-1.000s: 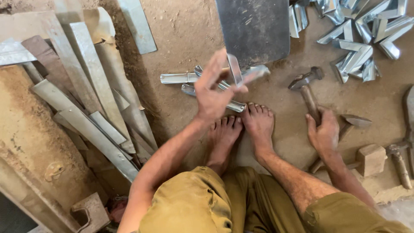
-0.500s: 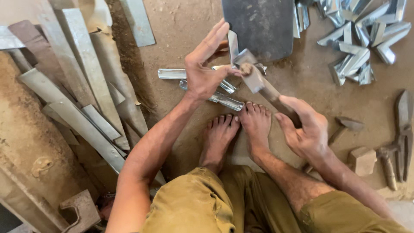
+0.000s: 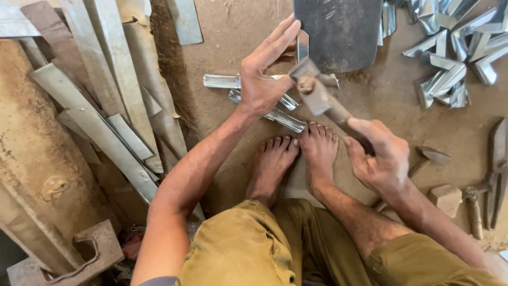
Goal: The person sits on the floor and repeatedly bends small metal pieces into L-shaped brackets using a hammer and a metal plate. They pick up each piece, position it on the plate, strike it with the hammer, and then place the finished bracket aside.
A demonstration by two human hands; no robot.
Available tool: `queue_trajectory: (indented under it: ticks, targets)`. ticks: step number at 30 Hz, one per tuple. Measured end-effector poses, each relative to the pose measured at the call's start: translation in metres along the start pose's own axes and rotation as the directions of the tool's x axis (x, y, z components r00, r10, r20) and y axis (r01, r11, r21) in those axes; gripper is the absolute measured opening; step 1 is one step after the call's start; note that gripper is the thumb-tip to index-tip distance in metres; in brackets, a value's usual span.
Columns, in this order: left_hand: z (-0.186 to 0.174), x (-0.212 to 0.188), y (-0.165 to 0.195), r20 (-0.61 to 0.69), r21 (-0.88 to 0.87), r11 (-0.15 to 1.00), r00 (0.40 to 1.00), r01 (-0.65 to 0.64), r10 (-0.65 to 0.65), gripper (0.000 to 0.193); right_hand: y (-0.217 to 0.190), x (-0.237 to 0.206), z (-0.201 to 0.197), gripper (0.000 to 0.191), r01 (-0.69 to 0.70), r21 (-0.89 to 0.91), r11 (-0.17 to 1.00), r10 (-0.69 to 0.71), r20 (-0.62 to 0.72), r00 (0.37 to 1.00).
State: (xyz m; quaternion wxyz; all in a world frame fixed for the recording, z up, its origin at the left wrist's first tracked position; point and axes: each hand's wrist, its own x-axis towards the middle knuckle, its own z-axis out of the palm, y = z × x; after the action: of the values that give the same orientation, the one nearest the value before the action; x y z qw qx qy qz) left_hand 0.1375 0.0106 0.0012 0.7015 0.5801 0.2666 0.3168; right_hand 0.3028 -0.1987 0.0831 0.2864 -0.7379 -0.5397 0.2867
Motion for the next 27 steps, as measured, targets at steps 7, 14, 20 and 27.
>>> queue_trajectory:
  ticks: [7,14,20,27]
  targets:
    - [-0.002,-0.001,0.002,0.005,0.011,1.000,1.000,-0.002,0.002,0.082,-0.004,0.006,-0.001,0.040,0.091,0.073,0.993,-0.087,-0.057,0.995]
    - [-0.001,0.000,0.005,-0.015,0.009,1.000,1.000,0.010,-0.010,0.086,-0.007,0.009,-0.003,0.041,0.029,0.008,1.000,-0.028,-0.037,0.999]
    - [0.000,0.002,0.006,0.017,-0.053,0.998,0.999,-0.039,0.040,0.090,-0.010,0.012,-0.007,0.041,-0.013,-0.023,1.000,0.012,-0.012,1.000]
    - [0.005,-0.003,0.004,0.005,-0.199,0.977,0.997,0.074,-0.075,0.083,0.006,0.003,-0.008,0.038,-0.011,-0.026,1.000,0.010,-0.043,0.999]
